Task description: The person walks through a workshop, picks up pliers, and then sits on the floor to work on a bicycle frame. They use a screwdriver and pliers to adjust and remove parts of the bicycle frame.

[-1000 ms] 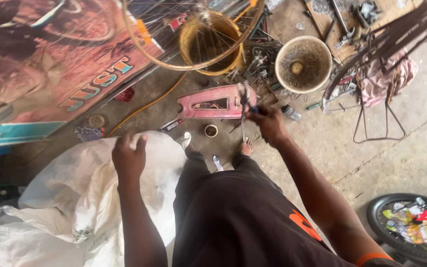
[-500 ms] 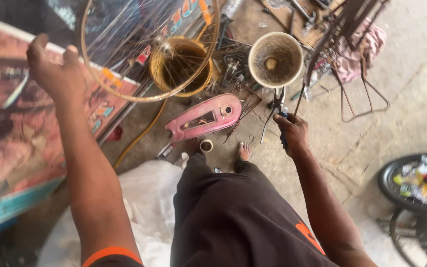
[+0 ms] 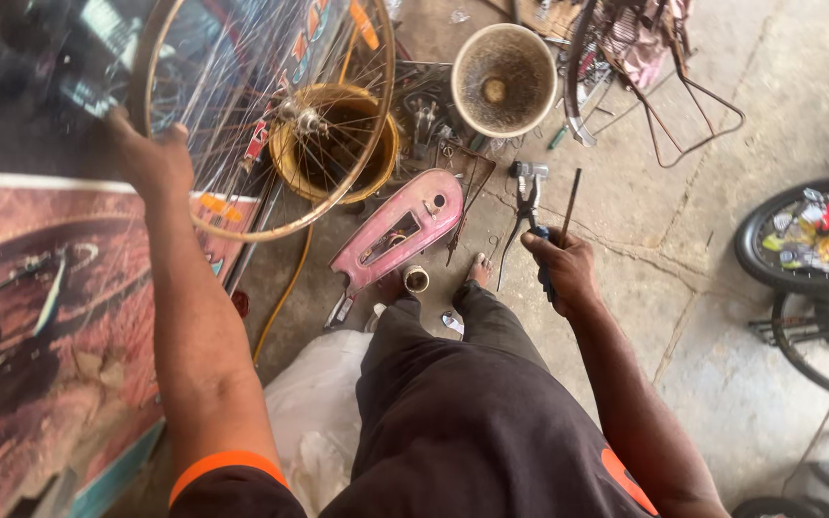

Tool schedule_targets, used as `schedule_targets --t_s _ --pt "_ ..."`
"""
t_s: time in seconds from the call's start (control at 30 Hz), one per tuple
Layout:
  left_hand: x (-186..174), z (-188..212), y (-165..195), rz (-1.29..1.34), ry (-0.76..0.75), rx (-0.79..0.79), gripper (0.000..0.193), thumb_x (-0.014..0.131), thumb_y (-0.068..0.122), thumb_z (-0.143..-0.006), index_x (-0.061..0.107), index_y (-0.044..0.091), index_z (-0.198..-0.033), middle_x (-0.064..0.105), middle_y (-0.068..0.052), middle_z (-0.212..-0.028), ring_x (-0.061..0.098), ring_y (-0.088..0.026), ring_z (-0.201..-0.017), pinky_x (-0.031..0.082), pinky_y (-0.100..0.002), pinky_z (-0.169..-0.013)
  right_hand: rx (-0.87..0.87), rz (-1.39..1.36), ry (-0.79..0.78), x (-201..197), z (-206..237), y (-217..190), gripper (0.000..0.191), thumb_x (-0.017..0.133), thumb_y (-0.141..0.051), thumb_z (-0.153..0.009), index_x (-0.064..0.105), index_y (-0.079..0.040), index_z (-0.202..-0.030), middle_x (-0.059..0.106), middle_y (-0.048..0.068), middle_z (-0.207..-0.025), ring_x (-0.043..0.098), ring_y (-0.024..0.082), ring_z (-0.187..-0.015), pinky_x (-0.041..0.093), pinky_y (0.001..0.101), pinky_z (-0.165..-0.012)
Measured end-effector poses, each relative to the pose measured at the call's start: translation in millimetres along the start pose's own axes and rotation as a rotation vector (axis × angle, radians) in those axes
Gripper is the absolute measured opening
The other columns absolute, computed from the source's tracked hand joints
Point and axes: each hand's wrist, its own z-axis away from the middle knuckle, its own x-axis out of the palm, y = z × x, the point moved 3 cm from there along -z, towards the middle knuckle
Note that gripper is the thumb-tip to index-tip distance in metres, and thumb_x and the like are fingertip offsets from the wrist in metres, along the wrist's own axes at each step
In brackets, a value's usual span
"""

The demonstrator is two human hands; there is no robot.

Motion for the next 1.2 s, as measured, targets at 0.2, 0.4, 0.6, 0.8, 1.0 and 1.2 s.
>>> schedule_targets --t_s 0.2,0.4,0.6,0.8,1.0,1.2 --pt "5 -1 -12 -0.069 0.077 0.017 0.075 0.086 0.020 -0.086 0.045 -0.003 -0.144 0.056 -0.027 -0.138 0.062 -0.039 -0.123 0.047 -0.047 -0.106 0.048 0.087 0.028 13 13 -7 0.027 0.080 -0.026 -0.087 0.071 -0.004 -0.099 0.052 -0.003 -0.065 0.042 0.006 -0.048 0.032 0.0251 -0.042" --pt "17 18 -18 -0.364 -0.048 0.035 0.047 0.090 0.035 -0.083 0.069 0.002 -0.109 0.071 -0.022 -0.102 0.070 -0.042 -0.093 0.053 -0.053 -0.082 0.021 0.104 -0.008 34 12 -26 0.026 0.080 -0.027 -0.085 0.071 -0.005 -0.098 0.054 -0.004 -0.065 0.043 0.005 -0.049 0.034 0.0246 -0.042" --pt "-8 76 -24 -0.176 -0.093 0.233 0.039 0.091 0.028 -0.088 0.066 -0.001 -0.094 0.069 -0.021 -0.095 0.068 -0.041 -0.085 0.052 -0.053 -0.076 -0.020 0.173 -0.093 53 2 -43 0.024 0.080 -0.026 -0.087 0.069 -0.004 -0.091 0.052 -0.004 -0.063 0.042 0.006 -0.047 0.032 0.0255 -0.042" --pt "-113 169 -67 -0.306 0.039 0.228 0.040 0.092 0.013 -0.076 0.057 -0.001 -0.087 0.062 -0.021 -0.095 0.062 -0.046 -0.089 0.049 -0.054 -0.076 -0.007 0.211 -0.146 78 -9 -40 0.023 0.079 -0.025 -0.087 0.069 -0.005 -0.090 0.052 -0.004 -0.063 0.043 0.006 -0.045 0.033 0.0264 -0.039" --pt "-115 238 -149 -0.530 -0.048 0.068 0.023 0.071 0.006 -0.073 0.062 0.001 -0.093 0.065 -0.018 -0.100 0.064 -0.042 -0.093 0.052 -0.054 -0.080 -0.123 0.289 -0.264 118 -20 -27 0.029 0.081 -0.026 -0.087 0.073 -0.003 -0.102 0.059 -0.002 -0.068 0.047 0.006 -0.049 0.039 0.0241 -0.042" --pt "-90 287 -219 -0.645 -0.258 -0.158 0.019 0.070 0.009 -0.083 0.068 0.003 -0.100 0.067 -0.018 -0.104 0.066 -0.041 -0.100 0.054 -0.051 -0.088 -0.105 0.417 -0.284 127 -11 -32 0.030 0.079 -0.027 -0.086 0.073 -0.004 -0.104 0.060 0.000 -0.069 0.047 0.008 -0.048 0.043 0.0250 -0.041"
